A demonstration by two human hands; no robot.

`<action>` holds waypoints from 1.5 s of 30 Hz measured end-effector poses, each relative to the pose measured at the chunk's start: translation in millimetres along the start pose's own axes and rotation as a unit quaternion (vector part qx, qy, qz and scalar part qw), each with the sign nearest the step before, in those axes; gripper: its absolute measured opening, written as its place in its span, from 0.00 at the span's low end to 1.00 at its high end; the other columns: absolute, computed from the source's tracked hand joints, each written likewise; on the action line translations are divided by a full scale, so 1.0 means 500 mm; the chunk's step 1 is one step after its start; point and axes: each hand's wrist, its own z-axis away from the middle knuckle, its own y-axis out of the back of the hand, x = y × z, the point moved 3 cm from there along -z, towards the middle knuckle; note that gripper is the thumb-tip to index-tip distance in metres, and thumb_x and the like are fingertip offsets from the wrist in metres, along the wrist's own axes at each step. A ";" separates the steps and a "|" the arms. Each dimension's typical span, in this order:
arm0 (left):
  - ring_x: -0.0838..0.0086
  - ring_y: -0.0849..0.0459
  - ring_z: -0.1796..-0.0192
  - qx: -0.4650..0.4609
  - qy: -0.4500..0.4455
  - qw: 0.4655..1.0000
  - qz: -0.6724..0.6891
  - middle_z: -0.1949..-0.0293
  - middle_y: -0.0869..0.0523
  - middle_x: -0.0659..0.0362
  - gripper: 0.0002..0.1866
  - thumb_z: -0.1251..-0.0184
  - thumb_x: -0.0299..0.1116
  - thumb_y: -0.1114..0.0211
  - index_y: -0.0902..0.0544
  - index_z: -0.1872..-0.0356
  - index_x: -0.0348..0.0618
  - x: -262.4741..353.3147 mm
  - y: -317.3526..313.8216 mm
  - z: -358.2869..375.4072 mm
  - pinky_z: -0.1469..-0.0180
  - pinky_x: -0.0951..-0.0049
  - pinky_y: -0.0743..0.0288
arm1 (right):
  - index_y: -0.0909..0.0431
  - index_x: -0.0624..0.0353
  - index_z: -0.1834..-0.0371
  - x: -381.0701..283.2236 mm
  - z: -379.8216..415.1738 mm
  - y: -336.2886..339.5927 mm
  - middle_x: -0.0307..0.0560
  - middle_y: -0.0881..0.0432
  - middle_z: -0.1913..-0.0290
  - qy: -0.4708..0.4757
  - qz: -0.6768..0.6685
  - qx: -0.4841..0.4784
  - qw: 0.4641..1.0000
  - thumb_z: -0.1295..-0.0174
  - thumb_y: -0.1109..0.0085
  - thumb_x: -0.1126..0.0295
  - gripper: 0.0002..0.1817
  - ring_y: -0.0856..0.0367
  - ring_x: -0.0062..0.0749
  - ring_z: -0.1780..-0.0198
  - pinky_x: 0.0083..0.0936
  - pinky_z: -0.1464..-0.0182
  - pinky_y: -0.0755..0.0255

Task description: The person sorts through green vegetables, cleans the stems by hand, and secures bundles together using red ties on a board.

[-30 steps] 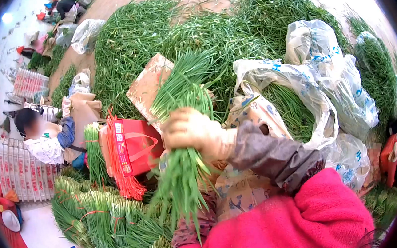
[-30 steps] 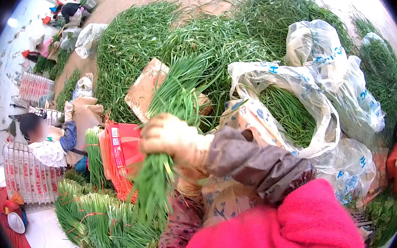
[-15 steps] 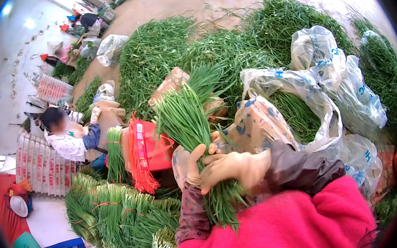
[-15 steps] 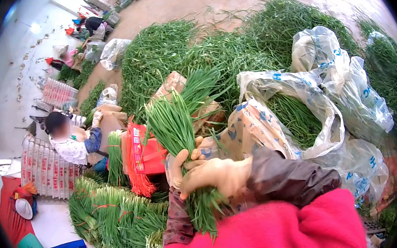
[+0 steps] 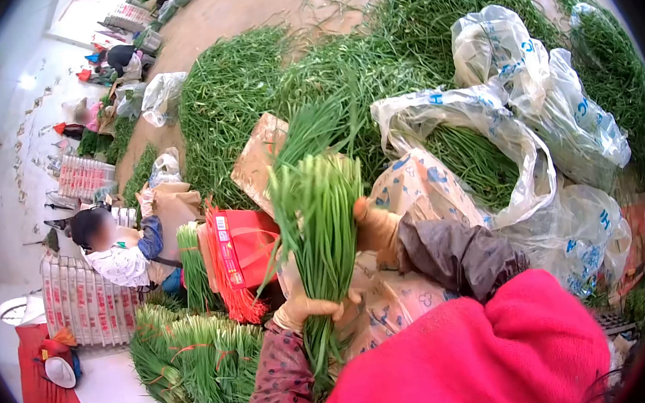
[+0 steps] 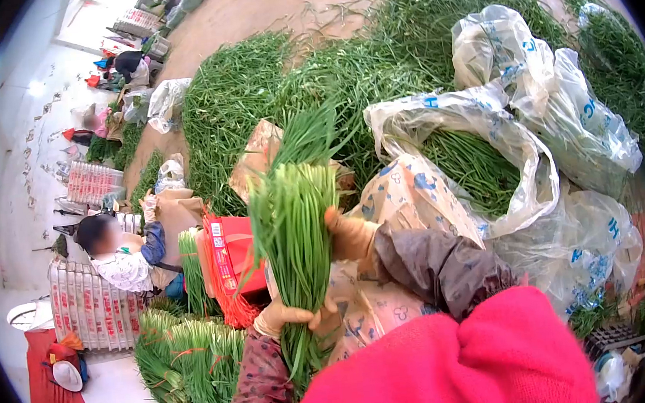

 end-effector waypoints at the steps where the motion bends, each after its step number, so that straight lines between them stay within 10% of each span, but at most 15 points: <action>1: 0.68 0.19 0.72 -0.007 0.033 0.999 0.032 0.58 0.16 0.44 0.33 0.50 0.25 0.28 0.31 0.41 0.33 -0.009 -0.009 0.010 0.69 0.71 0.23 | 0.29 0.55 0.37 0.000 0.002 0.039 0.49 0.21 0.42 0.043 -0.016 0.042 0.998 0.60 0.37 0.28 0.52 0.22 0.38 0.43 0.39 0.41 0.27; 8: 0.69 0.19 0.71 0.018 0.194 0.975 0.110 0.58 0.18 0.51 0.37 0.54 0.26 0.25 0.30 0.38 0.36 -0.091 -0.015 0.070 0.71 0.72 0.24 | 0.23 0.55 0.46 -0.052 0.061 0.048 0.48 0.16 0.53 0.005 -0.196 0.182 0.963 0.43 0.33 0.48 0.28 0.16 0.43 0.53 0.47 0.52 0.20; 12: 0.70 0.20 0.74 0.014 0.190 0.975 0.113 0.66 0.18 0.52 0.32 0.55 0.26 0.26 0.27 0.45 0.34 -0.079 -0.027 0.066 0.74 0.73 0.26 | 0.20 0.61 0.62 -0.069 0.027 0.131 0.43 0.16 0.70 -0.092 0.089 0.332 0.935 0.37 0.37 0.58 0.15 0.18 0.32 0.71 0.30 0.74 0.25; 15: 0.70 0.21 0.77 0.060 0.175 0.980 0.067 0.72 0.18 0.53 0.26 0.55 0.26 0.27 0.24 0.52 0.32 -0.082 -0.020 0.086 0.76 0.73 0.28 | 0.21 0.54 0.55 -0.094 0.013 0.176 0.29 0.31 0.79 -0.025 0.086 0.453 0.887 0.30 0.51 0.64 0.10 0.35 0.19 0.80 0.18 0.77 0.40; 21: 0.67 0.21 0.78 -0.033 0.223 0.968 0.114 0.80 0.20 0.52 0.21 0.51 0.31 0.28 0.22 0.57 0.31 -0.121 0.004 0.137 0.75 0.69 0.28 | 0.21 0.53 0.59 -0.259 0.081 0.293 0.43 0.24 0.71 0.142 0.080 0.648 0.744 0.32 0.49 0.60 0.11 0.29 0.32 0.76 0.33 0.77 0.35; 24: 0.66 0.21 0.78 -0.005 0.223 0.965 0.141 0.80 0.20 0.52 0.20 0.50 0.31 0.29 0.22 0.57 0.30 -0.145 0.010 0.163 0.74 0.68 0.28 | 0.21 0.53 0.51 -0.331 0.097 0.275 0.47 0.18 0.61 0.100 0.255 0.481 0.833 0.37 0.39 0.59 0.15 0.25 0.33 0.68 0.32 0.62 0.26; 26: 0.67 0.20 0.78 0.026 0.227 0.959 0.166 0.80 0.20 0.53 0.20 0.49 0.32 0.29 0.23 0.58 0.29 -0.145 0.005 0.163 0.74 0.68 0.27 | 0.22 0.55 0.47 -0.285 0.037 0.028 0.49 0.17 0.53 -0.026 0.533 0.428 0.729 0.39 0.35 0.59 0.20 0.19 0.32 0.56 0.24 0.48 0.25; 27: 0.67 0.20 0.78 0.026 0.227 0.959 0.166 0.80 0.20 0.53 0.20 0.49 0.32 0.29 0.23 0.58 0.29 -0.132 0.000 0.158 0.74 0.68 0.27 | 0.24 0.53 0.43 -0.246 0.019 0.030 0.51 0.17 0.52 -0.021 0.550 0.264 0.792 0.41 0.34 0.60 0.24 0.19 0.35 0.51 0.28 0.48 0.24; 31: 0.67 0.20 0.78 0.062 0.266 0.952 0.139 0.78 0.19 0.53 0.18 0.48 0.31 0.30 0.22 0.59 0.31 -0.099 -0.013 0.128 0.74 0.68 0.24 | 0.24 0.59 0.46 -0.068 -0.037 -0.125 0.57 0.21 0.47 -0.083 0.853 -0.065 0.511 0.52 0.28 0.60 0.30 0.18 0.46 0.50 0.37 0.54 0.20; 36: 0.68 0.19 0.77 0.067 0.251 0.966 0.014 0.78 0.20 0.54 0.14 0.48 0.25 0.31 0.22 0.60 0.33 -0.085 -0.025 0.111 0.75 0.69 0.24 | 0.22 0.57 0.52 0.028 -0.086 -0.108 0.54 0.16 0.61 -0.237 0.870 -0.139 0.410 0.44 0.37 0.57 0.20 0.16 0.50 0.56 0.40 0.57 0.22; 40: 0.69 0.18 0.75 0.091 0.240 0.966 -0.022 0.74 0.19 0.55 0.15 0.50 0.23 0.30 0.23 0.60 0.34 -0.134 -0.014 0.122 0.72 0.71 0.23 | 0.21 0.49 0.45 -0.037 -0.062 -0.033 0.52 0.15 0.61 -0.097 0.788 0.122 0.595 0.39 0.46 0.61 0.19 0.15 0.43 0.58 0.39 0.57 0.23; 43: 0.71 0.19 0.72 0.117 0.161 0.979 -0.041 0.68 0.18 0.58 0.19 0.50 0.24 0.30 0.22 0.55 0.36 -0.176 0.010 0.136 0.70 0.71 0.24 | 0.19 0.56 0.51 -0.092 -0.036 0.042 0.42 0.18 0.70 -0.078 0.444 0.360 0.816 0.36 0.41 0.58 0.16 0.20 0.29 0.72 0.29 0.69 0.26; 45: 0.71 0.18 0.74 0.126 0.178 0.976 -0.009 0.72 0.18 0.56 0.20 0.50 0.24 0.28 0.23 0.55 0.35 -0.159 0.001 0.129 0.71 0.71 0.23 | 0.19 0.57 0.55 -0.095 -0.035 0.068 0.35 0.24 0.75 -0.057 0.268 0.449 0.851 0.38 0.37 0.62 0.13 0.28 0.22 0.77 0.25 0.76 0.33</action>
